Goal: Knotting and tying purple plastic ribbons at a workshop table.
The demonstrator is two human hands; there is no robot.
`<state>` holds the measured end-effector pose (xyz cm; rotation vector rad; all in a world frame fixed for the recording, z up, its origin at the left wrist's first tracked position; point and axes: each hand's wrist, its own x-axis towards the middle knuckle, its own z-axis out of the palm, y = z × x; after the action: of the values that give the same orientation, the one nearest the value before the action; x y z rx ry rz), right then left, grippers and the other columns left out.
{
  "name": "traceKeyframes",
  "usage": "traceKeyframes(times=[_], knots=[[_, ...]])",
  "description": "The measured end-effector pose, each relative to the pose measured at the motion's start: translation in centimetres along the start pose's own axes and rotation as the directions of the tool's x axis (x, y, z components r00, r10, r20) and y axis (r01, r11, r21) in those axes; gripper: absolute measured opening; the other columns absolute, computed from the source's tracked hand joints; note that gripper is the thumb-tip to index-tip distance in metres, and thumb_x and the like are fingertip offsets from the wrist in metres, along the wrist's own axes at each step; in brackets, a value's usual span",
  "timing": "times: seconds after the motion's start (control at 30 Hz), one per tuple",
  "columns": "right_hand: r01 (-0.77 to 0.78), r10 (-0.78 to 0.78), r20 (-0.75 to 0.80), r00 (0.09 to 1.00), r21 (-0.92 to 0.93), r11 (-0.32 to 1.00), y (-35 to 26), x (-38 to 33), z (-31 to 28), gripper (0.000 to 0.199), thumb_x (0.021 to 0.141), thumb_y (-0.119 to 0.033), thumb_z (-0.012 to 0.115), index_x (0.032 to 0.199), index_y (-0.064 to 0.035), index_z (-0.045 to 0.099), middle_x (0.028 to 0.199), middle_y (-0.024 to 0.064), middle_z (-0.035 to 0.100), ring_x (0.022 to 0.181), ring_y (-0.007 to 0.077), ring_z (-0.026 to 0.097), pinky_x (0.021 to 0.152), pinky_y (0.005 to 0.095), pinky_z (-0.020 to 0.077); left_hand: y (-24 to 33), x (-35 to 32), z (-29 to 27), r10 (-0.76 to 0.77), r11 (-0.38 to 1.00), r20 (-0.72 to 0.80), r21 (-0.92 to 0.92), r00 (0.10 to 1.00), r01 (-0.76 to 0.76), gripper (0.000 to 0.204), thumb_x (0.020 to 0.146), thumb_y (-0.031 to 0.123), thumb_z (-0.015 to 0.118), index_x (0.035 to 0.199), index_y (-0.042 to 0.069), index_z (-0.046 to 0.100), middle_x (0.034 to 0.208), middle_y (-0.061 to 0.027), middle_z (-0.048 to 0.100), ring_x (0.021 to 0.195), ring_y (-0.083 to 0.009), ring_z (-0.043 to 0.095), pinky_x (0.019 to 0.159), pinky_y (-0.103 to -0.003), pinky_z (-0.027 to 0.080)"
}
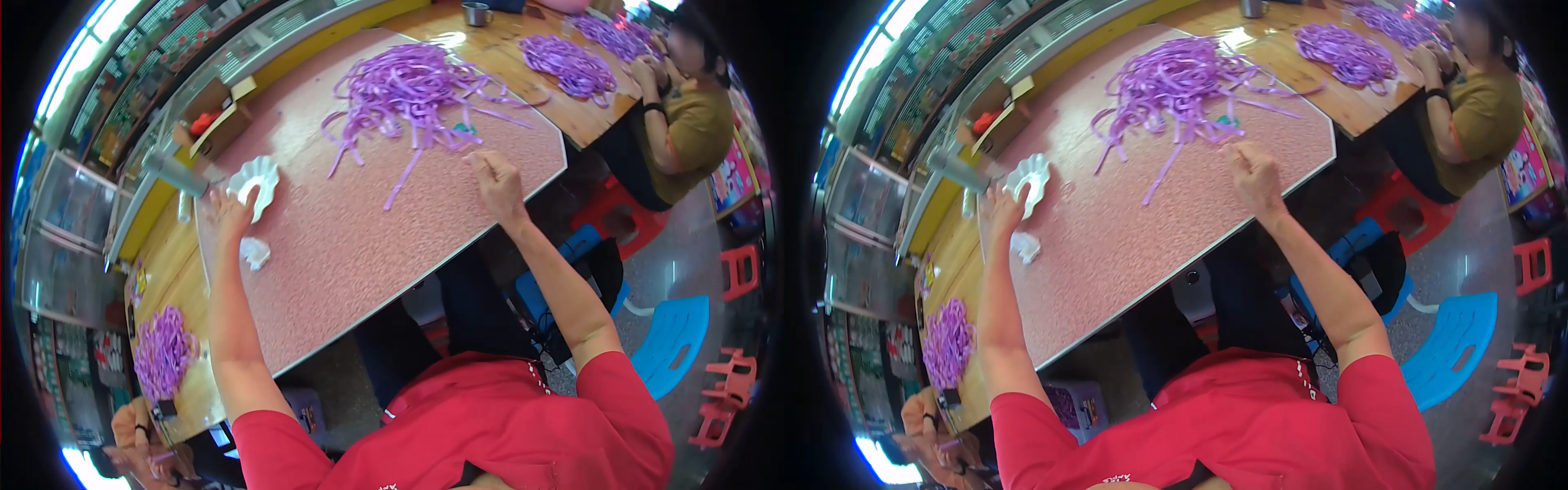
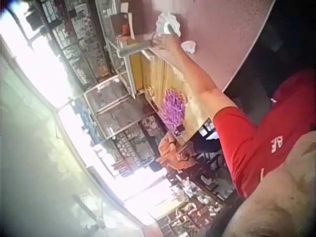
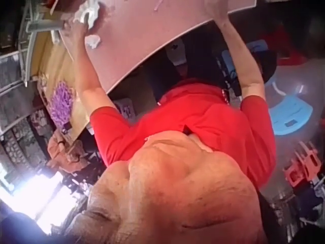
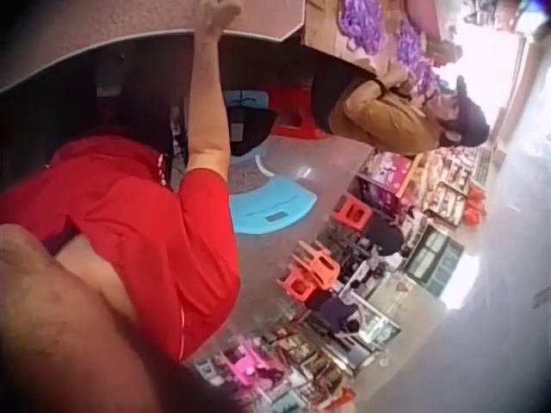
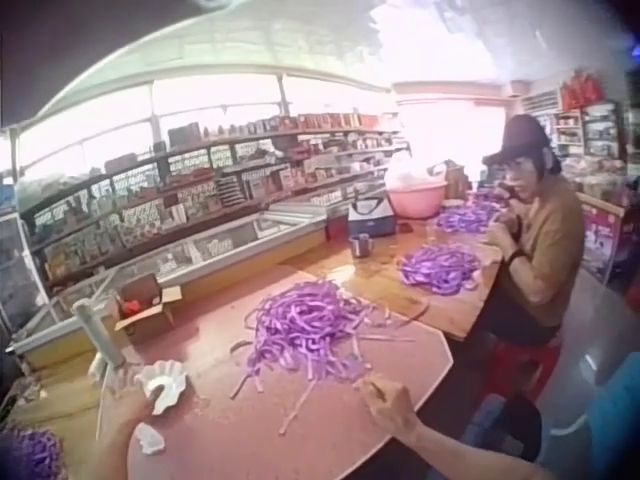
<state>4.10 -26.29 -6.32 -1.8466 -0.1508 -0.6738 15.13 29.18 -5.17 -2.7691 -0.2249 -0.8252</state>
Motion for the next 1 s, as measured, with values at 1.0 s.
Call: traceKeyframes(times=[1.0], knots=[[0.421,-0.434,0.642,0.631,0.186,0.888,1.0,5.5,4.6,0.016,0.081,-0.008,0.071,0.091,-0.0007,0.062,0.099,0.0135,0.062,0.093,0.0311,0.062,0.084,0.0405,0.0491,27.8,-9.4,-14.7,0.458,0.453,0.088,-0.879,0.885,-0.147,0.012,0.087,0.011,0.072,0.094,0.002,0.069,0.092,-0.0121,0.065,0.086,-0.0286,0.062,0.078,-0.039,0.049]])
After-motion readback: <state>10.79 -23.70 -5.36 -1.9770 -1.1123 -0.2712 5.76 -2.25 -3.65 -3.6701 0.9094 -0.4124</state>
